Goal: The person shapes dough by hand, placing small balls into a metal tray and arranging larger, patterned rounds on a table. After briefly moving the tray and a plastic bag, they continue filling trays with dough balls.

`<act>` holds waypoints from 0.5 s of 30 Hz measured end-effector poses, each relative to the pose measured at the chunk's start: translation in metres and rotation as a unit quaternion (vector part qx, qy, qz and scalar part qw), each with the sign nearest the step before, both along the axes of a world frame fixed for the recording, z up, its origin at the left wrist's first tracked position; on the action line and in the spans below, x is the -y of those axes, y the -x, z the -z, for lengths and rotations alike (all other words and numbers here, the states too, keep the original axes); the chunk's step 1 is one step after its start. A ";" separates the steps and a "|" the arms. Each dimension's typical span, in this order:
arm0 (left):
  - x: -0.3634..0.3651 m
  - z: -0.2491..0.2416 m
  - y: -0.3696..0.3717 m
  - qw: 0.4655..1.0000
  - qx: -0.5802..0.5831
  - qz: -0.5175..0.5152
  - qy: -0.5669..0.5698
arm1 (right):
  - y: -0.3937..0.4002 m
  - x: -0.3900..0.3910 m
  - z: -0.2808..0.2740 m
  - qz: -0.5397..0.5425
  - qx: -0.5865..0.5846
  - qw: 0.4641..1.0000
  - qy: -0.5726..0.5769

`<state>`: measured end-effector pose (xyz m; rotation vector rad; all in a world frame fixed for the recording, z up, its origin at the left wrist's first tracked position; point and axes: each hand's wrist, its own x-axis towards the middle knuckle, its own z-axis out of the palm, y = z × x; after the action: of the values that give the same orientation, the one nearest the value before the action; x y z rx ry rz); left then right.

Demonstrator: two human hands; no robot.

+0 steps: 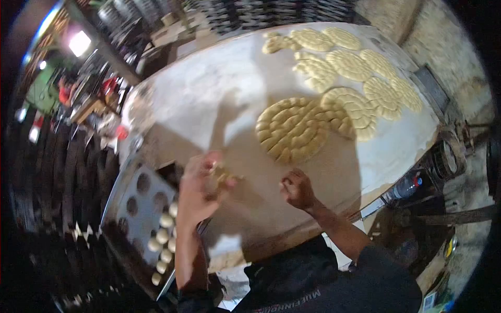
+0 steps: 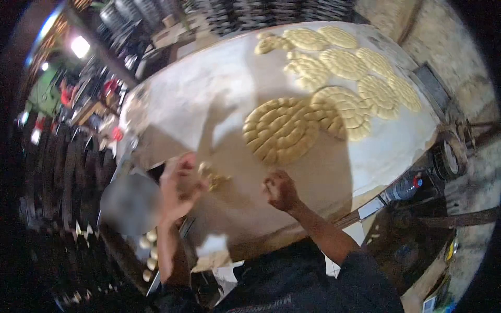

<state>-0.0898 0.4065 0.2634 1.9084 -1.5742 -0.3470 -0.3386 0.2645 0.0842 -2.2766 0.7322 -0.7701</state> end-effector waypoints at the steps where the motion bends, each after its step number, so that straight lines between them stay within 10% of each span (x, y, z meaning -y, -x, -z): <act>1: 0.059 0.004 0.022 0.993 -0.010 0.114 0.014 | 0.030 0.033 0.027 0.052 -0.017 0.998 -0.022; 5: 0.270 0.040 0.069 0.873 -0.221 0.411 -0.144 | 0.170 0.136 0.051 0.189 -0.039 0.981 -0.002; 7: 0.378 0.063 0.089 0.874 -0.324 0.315 -0.181 | 0.228 0.175 0.056 0.237 -0.044 0.969 0.050; 9: 0.510 0.158 0.053 0.939 -0.191 0.278 -0.065 | 0.265 0.194 0.050 0.269 -0.052 0.961 0.027; 11: 0.573 0.172 0.052 0.950 -0.304 0.040 -0.052 | 0.294 0.206 0.056 0.289 -0.056 0.954 0.062; 15: 0.668 0.242 0.015 0.975 -0.135 -0.134 -0.112 | 0.307 0.212 0.057 0.283 -0.060 0.957 0.014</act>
<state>-0.1046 -0.2615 0.0210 2.1087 -1.1222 -0.6571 -0.6456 0.0522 0.0275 -2.1647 1.4763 -0.8984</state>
